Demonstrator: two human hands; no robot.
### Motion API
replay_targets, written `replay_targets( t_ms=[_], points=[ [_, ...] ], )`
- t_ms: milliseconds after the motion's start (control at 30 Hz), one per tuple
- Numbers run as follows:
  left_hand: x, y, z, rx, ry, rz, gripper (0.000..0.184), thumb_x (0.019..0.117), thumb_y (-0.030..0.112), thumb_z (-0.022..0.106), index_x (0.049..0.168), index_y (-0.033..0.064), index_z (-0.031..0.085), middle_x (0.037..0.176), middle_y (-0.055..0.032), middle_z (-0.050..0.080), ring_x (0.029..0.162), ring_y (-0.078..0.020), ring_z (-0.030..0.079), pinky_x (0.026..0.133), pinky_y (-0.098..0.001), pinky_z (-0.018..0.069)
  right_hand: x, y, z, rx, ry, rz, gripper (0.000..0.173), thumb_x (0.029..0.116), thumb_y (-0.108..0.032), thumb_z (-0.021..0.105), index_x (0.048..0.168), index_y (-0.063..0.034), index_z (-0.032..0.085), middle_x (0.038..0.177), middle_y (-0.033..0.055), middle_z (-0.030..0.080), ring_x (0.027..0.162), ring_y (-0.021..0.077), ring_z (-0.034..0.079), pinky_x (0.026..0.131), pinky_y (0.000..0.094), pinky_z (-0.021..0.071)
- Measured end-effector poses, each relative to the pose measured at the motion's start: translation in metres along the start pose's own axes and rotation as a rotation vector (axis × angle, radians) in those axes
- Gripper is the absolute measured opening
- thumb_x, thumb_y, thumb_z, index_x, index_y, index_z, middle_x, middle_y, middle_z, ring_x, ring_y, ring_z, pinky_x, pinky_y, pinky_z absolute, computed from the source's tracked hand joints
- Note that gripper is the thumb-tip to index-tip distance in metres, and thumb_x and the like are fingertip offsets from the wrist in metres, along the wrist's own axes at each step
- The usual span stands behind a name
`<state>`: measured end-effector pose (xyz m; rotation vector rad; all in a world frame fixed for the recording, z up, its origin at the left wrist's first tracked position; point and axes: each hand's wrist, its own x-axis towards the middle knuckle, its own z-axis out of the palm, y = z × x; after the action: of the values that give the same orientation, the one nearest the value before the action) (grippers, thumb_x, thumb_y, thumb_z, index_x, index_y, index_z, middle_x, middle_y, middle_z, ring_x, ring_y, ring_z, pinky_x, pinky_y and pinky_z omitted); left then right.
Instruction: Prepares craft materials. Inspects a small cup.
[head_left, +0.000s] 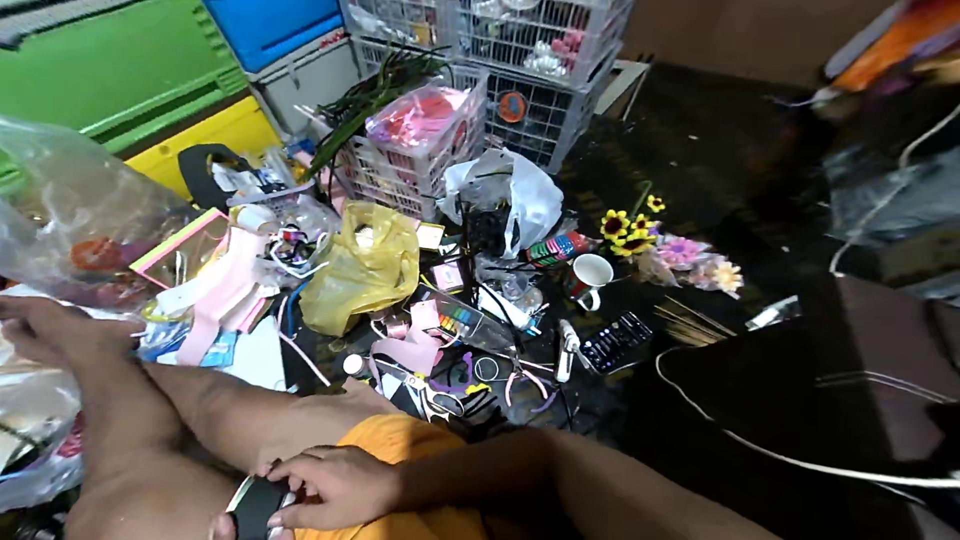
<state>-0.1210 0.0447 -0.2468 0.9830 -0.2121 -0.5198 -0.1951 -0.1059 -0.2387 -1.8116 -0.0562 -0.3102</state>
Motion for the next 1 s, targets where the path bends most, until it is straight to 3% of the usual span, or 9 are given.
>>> replay_targets(
  t_ms=[67,167,233,333,433,533,733,900,1000],
  points=[
    [0.002,-0.001,-0.010,-0.013,-0.034,0.011,0.025,0.1058,0.038,0.050,0.113,0.0208,0.067,0.111,0.0029,0.075,0.103,-0.0078,0.071,0.085,-0.0256,0.0611,0.000,-0.001,0.001,-0.010,-0.022,0.010,0.046,0.0994,-0.019,0.066,0.136,0.0075,0.059,0.115,0.0246,0.069,0.099,0.0354,0.069,0.092,0.0516,0.0545],
    [0.006,-0.004,-0.015,-0.007,-0.098,0.005,0.029,0.0973,0.044,0.065,0.119,0.0248,0.067,0.115,0.0016,0.073,0.104,-0.0113,0.071,0.085,-0.0284,0.0607,0.000,-0.001,0.001,-0.013,-0.063,0.022,0.051,0.0985,-0.025,0.068,0.137,0.0076,0.057,0.116,0.0247,0.069,0.101,0.0351,0.069,0.094,0.0518,0.0537],
    [0.004,-0.003,-0.011,0.052,-0.111,0.028,0.029,0.0979,0.045,0.064,0.119,0.0251,0.067,0.116,0.0035,0.073,0.106,-0.0100,0.070,0.089,-0.0277,0.0596,0.001,0.000,0.001,-0.022,-0.062,0.045,0.058,0.0962,-0.029,0.072,0.139,0.0064,0.055,0.119,0.0248,0.068,0.104,0.0354,0.069,0.096,0.0530,0.0533],
    [0.005,-0.005,-0.003,0.182,-0.131,0.112,0.035,0.0960,0.049,0.065,0.121,0.0244,0.064,0.124,0.0036,0.071,0.118,-0.0113,0.066,0.100,-0.0307,0.0548,0.003,-0.001,0.003,-0.067,-0.072,0.100,0.069,0.0947,-0.032,0.074,0.148,0.0031,0.048,0.133,0.0246,0.063,0.121,0.0369,0.063,0.103,0.0550,0.0496],
    [0.006,-0.006,-0.005,0.250,-0.210,0.155,0.041,0.0932,0.039,0.073,0.129,0.0267,0.058,0.133,0.0038,0.067,0.124,-0.0127,0.062,0.104,-0.0318,0.0521,0.005,-0.004,0.002,-0.090,-0.082,0.149,0.067,0.0928,-0.027,0.076,0.146,0.0018,0.049,0.132,0.0248,0.062,0.119,0.0379,0.064,0.100,0.0557,0.0509],
    [0.005,-0.007,-0.004,0.297,-0.196,0.161,0.055,0.0839,0.027,0.084,0.132,0.0251,0.056,0.126,0.0053,0.069,0.115,-0.0104,0.066,0.099,-0.0298,0.0552,0.005,-0.002,0.001,-0.066,-0.072,0.164,0.063,0.0882,-0.023,0.080,0.139,0.0027,0.053,0.126,0.0254,0.064,0.112,0.0388,0.066,0.094,0.0567,0.0533],
    [0.003,-0.008,-0.003,0.317,-0.114,0.148,0.062,0.0820,0.035,0.085,0.132,0.0200,0.052,0.118,0.0063,0.070,0.107,-0.0076,0.068,0.092,-0.0274,0.0579,0.007,-0.004,0.000,-0.052,-0.083,0.182,0.066,0.0873,-0.025,0.081,0.139,0.0032,0.052,0.123,0.0261,0.065,0.110,0.0396,0.066,0.094,0.0576,0.0528],
    [0.004,-0.007,-0.004,0.276,-0.132,0.078,0.094,0.0861,0.051,0.077,0.155,0.0148,0.026,0.135,0.0047,0.061,0.117,-0.0081,0.063,0.096,-0.0274,0.0561,0.008,-0.001,-0.001,0.001,-0.037,0.171,0.065,0.0921,-0.026,0.076,0.144,0.0013,0.049,0.128,0.0262,0.063,0.109,0.0386,0.066,0.094,0.0567,0.0534],
    [0.002,-0.006,-0.001,0.202,-0.117,0.031,0.089,0.0870,0.058,0.072,0.153,0.0165,0.030,0.132,0.0049,0.064,0.114,-0.0076,0.065,0.092,-0.0251,0.0578,0.008,-0.004,-0.006,0.129,0.021,0.191,0.065,0.0937,-0.026,0.075,0.145,0.0034,0.047,0.125,0.0271,0.063,0.102,0.0356,0.068,0.092,0.0524,0.0546]
  ],
)
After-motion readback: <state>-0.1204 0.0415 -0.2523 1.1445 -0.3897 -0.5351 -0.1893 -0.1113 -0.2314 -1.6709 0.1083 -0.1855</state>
